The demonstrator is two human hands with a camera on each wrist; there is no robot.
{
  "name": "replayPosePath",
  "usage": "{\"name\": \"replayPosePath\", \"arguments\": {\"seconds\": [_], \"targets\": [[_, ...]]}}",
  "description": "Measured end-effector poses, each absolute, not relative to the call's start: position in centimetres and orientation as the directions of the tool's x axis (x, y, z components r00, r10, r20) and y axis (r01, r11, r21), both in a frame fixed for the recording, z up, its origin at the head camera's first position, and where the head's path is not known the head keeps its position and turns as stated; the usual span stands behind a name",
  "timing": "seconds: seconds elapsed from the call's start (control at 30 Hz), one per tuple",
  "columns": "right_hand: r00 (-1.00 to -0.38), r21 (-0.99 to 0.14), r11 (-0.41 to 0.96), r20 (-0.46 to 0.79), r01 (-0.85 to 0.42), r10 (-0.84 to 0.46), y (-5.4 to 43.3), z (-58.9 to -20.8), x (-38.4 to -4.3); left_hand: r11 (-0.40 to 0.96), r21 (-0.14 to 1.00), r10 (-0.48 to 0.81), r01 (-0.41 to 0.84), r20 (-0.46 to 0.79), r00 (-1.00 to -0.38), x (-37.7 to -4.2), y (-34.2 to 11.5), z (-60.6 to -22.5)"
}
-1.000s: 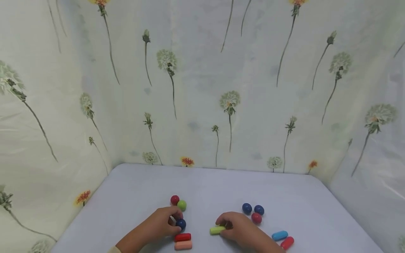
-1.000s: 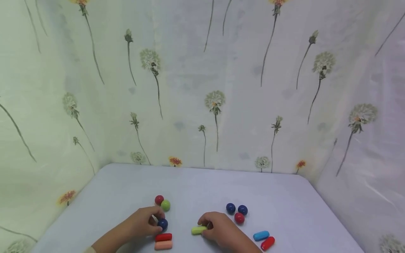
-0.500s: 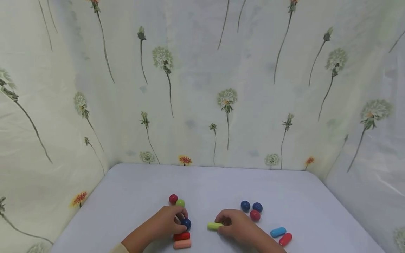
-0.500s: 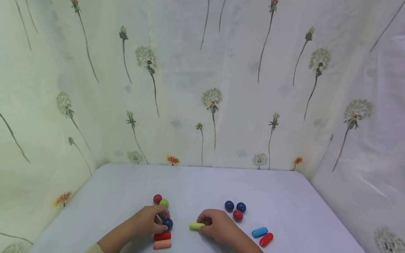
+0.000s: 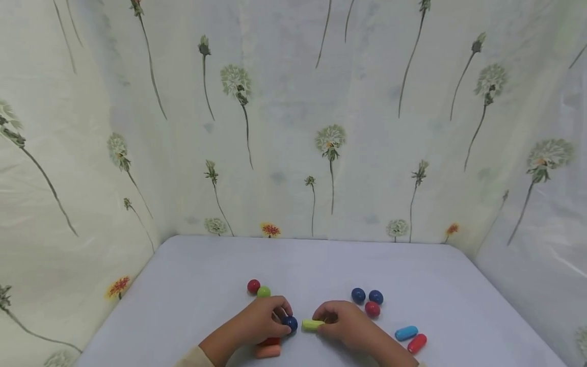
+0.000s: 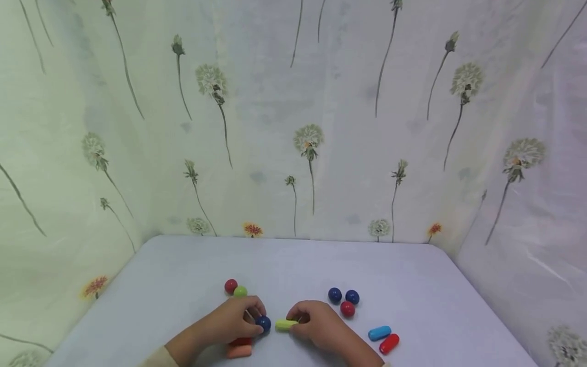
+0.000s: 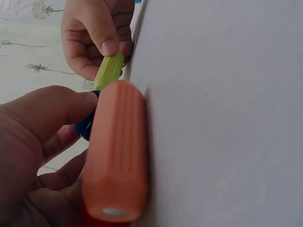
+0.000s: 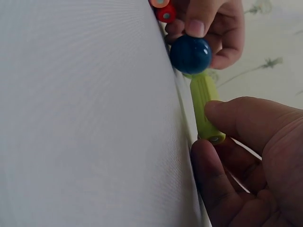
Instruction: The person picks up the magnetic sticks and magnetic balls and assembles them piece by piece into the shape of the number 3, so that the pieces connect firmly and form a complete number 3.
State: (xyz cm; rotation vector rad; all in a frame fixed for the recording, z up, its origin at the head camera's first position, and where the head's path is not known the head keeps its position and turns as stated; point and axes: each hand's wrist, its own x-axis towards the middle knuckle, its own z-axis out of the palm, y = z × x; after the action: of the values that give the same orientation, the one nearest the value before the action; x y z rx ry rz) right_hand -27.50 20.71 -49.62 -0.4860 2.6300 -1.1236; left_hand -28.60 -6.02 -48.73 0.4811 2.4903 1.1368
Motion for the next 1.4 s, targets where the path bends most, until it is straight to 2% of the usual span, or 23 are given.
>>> {"name": "replayPosePath", "arguments": {"seconds": [0.23,0.6,0.8,1.03,1.23,1.4], "targets": [[-0.909,-0.748,0.628,-0.082,-0.214,-0.408,20.4,-50.1,-26.9,0.611,0.784,0.442,0.111,-0.221,-0.869,-27.8,-5.7,-49.1],[-0.917,-0.729,0.647,-0.067,-0.224,-0.392,20.6,-49.4,-27.8,0.569,0.803,0.471,0.179,-0.140,-0.871,-28.9,-5.7,-49.2],[-0.921,-0.751,0.625,-0.062,-0.210,-0.384,20.9,-49.4,-27.8,0.582,0.795,0.464,0.171,-0.152,-0.873,-28.8,-5.8,-49.4],[-0.958,-0.748,0.650,-0.073,-0.132,-0.278,22.3,-48.1,-27.5,0.599,0.781,0.461,0.176,-0.157,-0.873,-28.4,-5.8,-49.5],[-0.987,-0.668,0.729,0.053,-0.148,-0.152,23.6,-46.6,-27.2,0.574,0.799,0.473,0.180,-0.144,-0.869,-28.5,-6.0,-49.5],[-0.995,-0.620,0.780,0.090,-0.085,-0.037,25.4,-46.4,-26.8,0.560,0.810,0.484,0.176,-0.148,-0.862,-28.4,-6.1,-49.8]]}}
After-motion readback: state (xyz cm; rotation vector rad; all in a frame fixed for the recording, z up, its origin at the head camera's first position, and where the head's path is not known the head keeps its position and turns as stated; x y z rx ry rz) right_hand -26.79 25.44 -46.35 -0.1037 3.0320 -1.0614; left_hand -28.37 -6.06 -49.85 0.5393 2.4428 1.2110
